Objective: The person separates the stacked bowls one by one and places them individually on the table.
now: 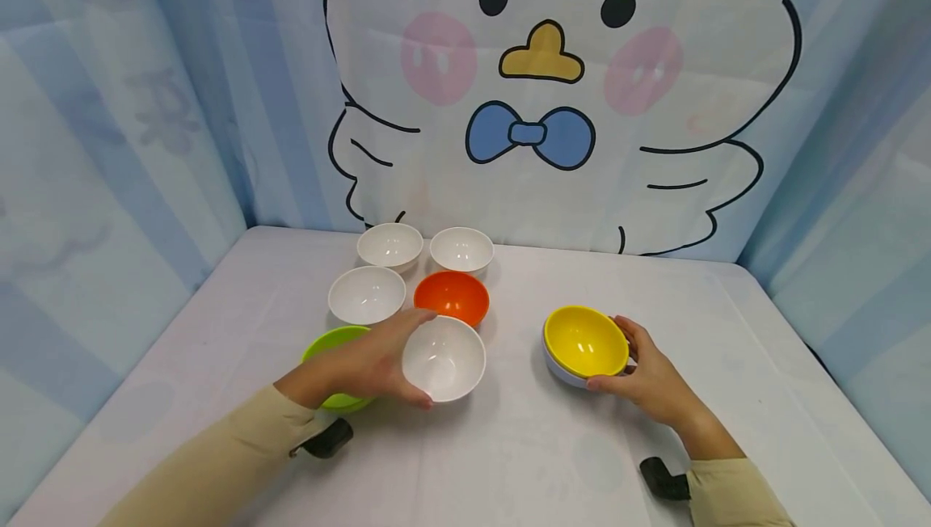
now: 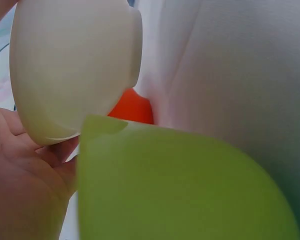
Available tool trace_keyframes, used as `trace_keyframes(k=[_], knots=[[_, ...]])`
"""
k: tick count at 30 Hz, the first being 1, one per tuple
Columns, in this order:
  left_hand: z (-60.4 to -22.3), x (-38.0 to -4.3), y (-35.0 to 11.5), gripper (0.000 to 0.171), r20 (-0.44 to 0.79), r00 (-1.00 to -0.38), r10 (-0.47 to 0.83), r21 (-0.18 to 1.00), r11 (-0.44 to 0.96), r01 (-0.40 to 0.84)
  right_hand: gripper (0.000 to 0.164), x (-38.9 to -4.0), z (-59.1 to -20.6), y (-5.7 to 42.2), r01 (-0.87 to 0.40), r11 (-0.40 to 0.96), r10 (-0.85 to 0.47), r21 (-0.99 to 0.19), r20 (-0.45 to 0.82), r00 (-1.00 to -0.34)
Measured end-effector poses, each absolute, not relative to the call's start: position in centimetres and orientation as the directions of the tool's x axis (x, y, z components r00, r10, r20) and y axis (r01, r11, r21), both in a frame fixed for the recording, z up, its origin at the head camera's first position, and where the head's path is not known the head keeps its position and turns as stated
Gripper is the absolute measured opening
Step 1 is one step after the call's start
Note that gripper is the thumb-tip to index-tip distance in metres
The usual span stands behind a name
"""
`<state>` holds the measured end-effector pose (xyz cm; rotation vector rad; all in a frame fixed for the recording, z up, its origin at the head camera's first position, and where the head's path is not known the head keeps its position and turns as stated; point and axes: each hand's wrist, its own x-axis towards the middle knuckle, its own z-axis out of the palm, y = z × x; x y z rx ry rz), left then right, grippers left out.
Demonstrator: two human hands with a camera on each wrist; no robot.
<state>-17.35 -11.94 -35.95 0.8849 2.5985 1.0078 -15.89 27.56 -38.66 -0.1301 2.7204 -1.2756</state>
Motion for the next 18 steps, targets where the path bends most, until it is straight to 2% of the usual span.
trace_keyframes(k=[18], knots=[[-37.3,-17.0,-12.0,0.107,-0.001,-0.825,0.564,0.653,0.626,0.427,0.115,-15.9,-38.6,27.5,-0.023,0.646,-0.134,-0.763,-0.083,-0.987]])
